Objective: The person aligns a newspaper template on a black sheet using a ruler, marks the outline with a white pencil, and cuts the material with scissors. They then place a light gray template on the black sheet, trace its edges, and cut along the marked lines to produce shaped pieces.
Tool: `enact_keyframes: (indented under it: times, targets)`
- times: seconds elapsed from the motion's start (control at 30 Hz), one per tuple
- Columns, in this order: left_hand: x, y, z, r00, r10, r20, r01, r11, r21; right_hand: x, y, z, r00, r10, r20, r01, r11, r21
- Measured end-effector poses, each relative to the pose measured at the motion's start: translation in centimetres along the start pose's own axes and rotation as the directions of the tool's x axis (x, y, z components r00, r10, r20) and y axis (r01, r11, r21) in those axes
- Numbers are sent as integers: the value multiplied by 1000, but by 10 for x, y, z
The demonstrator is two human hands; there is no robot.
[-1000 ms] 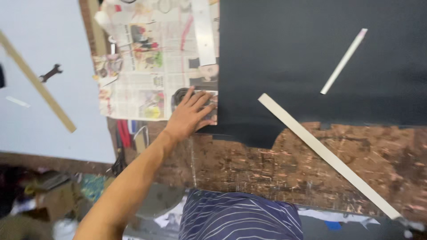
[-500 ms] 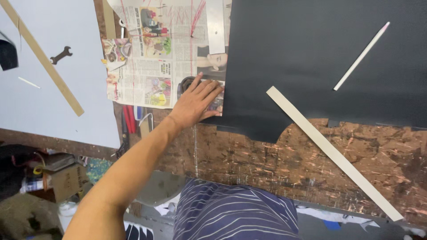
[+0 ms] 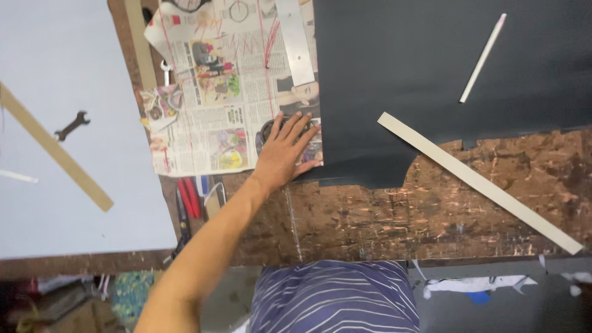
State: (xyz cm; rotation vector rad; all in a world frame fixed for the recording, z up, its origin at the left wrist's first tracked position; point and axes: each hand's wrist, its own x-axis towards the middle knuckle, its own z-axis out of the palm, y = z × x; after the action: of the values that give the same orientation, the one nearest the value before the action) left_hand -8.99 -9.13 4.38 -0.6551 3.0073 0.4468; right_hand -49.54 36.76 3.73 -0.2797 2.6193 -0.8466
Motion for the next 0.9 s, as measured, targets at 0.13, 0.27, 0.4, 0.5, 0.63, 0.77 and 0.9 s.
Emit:
enact_keyframes:
  times: [0.13,0.27,0.4,0.5,0.63,0.77,0.9]
  targets:
    - [-9,-8,1,999,9,-39,-13,996,-85,-72,-51,21,887,-32,460,-134,936,324]
    - [-17,-16,10,990,-10,-139,-3,995,-97,-201,-88,136,499,321,805,-586,809,41]
    - [-22,-22,21,989,-11,-145,-9,991,-134,-274,-109,193,428,155,890,-489,868,84]
    - [-27,-25,23,992,-12,-130,-6,990,-138,-297,-124,212,478,140,867,-453,885,107]
    - [-28,-27,21,990,-20,-143,-4,987,-162,-297,-142,237,610,90,787,-382,904,193]
    - [-28,-28,21,993,-34,-116,14,986,-167,-290,-148,248,669,62,741,-326,920,217]
    - [-27,-29,23,994,-39,-106,19,983,-182,-287,-151,250,680,89,728,-306,937,171]
